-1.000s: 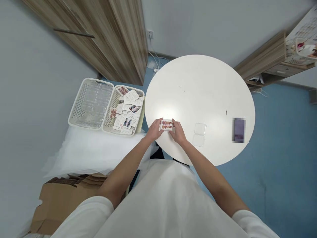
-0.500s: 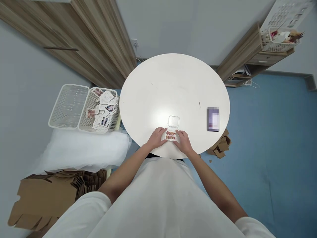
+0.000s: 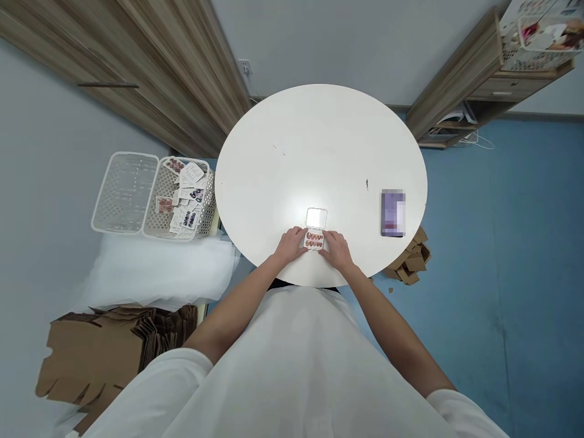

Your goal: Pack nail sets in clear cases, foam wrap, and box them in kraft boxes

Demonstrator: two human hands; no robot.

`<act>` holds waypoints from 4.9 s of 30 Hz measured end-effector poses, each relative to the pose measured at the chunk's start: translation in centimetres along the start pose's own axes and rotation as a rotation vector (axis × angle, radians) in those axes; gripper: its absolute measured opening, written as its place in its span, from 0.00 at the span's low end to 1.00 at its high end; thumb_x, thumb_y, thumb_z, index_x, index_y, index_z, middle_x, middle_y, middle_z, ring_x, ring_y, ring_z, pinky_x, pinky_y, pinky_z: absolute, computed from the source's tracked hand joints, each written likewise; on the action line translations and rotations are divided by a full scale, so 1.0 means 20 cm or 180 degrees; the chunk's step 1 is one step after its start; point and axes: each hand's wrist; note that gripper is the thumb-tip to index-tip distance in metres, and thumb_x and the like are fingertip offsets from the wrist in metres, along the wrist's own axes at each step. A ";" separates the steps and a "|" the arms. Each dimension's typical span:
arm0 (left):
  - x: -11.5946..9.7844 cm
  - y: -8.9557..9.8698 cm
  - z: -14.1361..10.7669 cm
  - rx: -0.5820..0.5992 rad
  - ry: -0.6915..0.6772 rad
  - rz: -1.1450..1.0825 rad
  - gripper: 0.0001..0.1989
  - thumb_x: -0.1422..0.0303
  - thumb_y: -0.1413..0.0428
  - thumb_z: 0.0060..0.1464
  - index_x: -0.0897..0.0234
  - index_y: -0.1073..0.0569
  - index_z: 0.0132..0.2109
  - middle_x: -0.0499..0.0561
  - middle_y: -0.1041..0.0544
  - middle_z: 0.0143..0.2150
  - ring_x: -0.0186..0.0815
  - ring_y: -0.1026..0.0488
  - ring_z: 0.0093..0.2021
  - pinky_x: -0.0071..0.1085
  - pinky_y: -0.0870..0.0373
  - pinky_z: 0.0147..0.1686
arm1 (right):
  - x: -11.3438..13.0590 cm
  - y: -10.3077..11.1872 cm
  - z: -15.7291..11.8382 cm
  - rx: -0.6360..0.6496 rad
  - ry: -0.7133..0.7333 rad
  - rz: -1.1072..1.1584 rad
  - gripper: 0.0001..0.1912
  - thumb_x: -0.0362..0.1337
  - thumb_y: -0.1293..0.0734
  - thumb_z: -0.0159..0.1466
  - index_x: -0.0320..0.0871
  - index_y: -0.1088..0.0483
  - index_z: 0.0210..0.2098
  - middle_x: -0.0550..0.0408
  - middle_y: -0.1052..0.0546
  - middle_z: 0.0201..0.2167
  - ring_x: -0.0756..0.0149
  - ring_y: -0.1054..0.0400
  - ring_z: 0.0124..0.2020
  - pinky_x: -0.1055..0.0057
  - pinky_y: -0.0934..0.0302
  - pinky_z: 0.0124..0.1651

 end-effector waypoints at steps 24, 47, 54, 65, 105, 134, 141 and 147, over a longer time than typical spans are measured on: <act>0.01 -0.04 -0.03 -0.0043 0.0006 -0.0461 0.36 0.67 0.42 0.45 0.61 0.49 0.60 0.57 0.37 0.50 0.43 0.37 0.49 0.37 0.38 0.45 | 0.03 -0.01 -0.06 -0.0097 -0.0230 0.0277 0.36 0.34 0.35 0.53 0.45 0.50 0.59 0.47 0.39 0.54 0.55 0.46 0.54 0.56 0.45 0.52; -0.02 0.14 -0.21 -0.0494 0.0597 -0.4052 0.16 0.64 0.41 0.44 0.66 0.31 0.41 0.49 0.27 0.30 0.30 0.30 0.30 0.34 0.32 0.37 | 0.34 0.17 -0.17 -0.0639 -0.0906 0.3124 0.26 0.40 0.32 0.50 0.47 0.36 0.49 0.52 0.34 0.45 0.68 0.35 0.39 0.66 0.38 0.43; -0.07 0.20 -0.26 -0.0214 0.0606 -0.4328 0.19 0.62 0.38 0.40 0.66 0.29 0.39 0.51 0.26 0.31 0.31 0.29 0.33 0.34 0.32 0.38 | 0.29 0.29 -0.12 -0.0403 -0.1131 0.3980 0.21 0.51 0.37 0.55 0.48 0.31 0.43 0.53 0.29 0.44 0.66 0.32 0.38 0.67 0.37 0.41; -0.13 0.20 -0.28 0.0029 0.0728 -0.4509 0.19 0.64 0.36 0.38 0.67 0.29 0.38 0.50 0.27 0.28 0.30 0.29 0.30 0.33 0.32 0.37 | 0.28 0.34 -0.10 -0.0314 -0.1016 0.4165 0.19 0.46 0.32 0.51 0.48 0.31 0.41 0.55 0.25 0.41 0.67 0.31 0.36 0.68 0.38 0.40; -0.24 0.10 -0.24 -0.0150 0.1018 -0.5021 0.15 0.63 0.39 0.43 0.66 0.28 0.39 0.52 0.27 0.34 0.29 0.30 0.33 0.31 0.32 0.37 | 0.21 0.27 -0.29 -0.0335 -0.1243 0.4257 0.23 0.43 0.29 0.48 0.47 0.33 0.44 0.55 0.25 0.33 0.66 0.30 0.34 0.63 0.33 0.40; -0.30 0.06 -0.33 -0.1266 0.0905 -0.3303 0.27 0.64 0.39 0.42 0.59 0.33 0.52 0.55 0.31 0.48 0.35 0.31 0.41 0.33 0.32 0.41 | 0.21 0.23 -0.16 -0.0194 -0.0663 0.3339 0.28 0.46 0.35 0.54 0.49 0.43 0.52 0.50 0.30 0.43 0.64 0.31 0.37 0.61 0.36 0.44; -0.17 0.12 -0.33 -0.1793 0.0983 -0.3174 0.23 0.67 0.42 0.46 0.59 0.32 0.51 0.53 0.32 0.44 0.31 0.33 0.36 0.30 0.31 0.38 | 0.40 0.14 -0.06 -0.0418 -0.0503 0.3016 0.28 0.45 0.37 0.56 0.51 0.44 0.55 0.49 0.39 0.52 0.62 0.37 0.46 0.63 0.37 0.45; 0.09 0.24 -0.34 -0.1801 0.0988 -0.2980 0.22 0.68 0.43 0.47 0.58 0.33 0.52 0.53 0.35 0.45 0.31 0.33 0.36 0.30 0.31 0.37 | 0.60 0.03 0.09 -0.0289 -0.0463 0.2769 0.31 0.42 0.36 0.54 0.53 0.45 0.57 0.51 0.40 0.48 0.61 0.42 0.50 0.63 0.37 0.46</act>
Point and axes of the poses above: each hand's wrist, its own z-axis towards the middle knuckle, its own y-axis out of the back of the hand, x = y × z
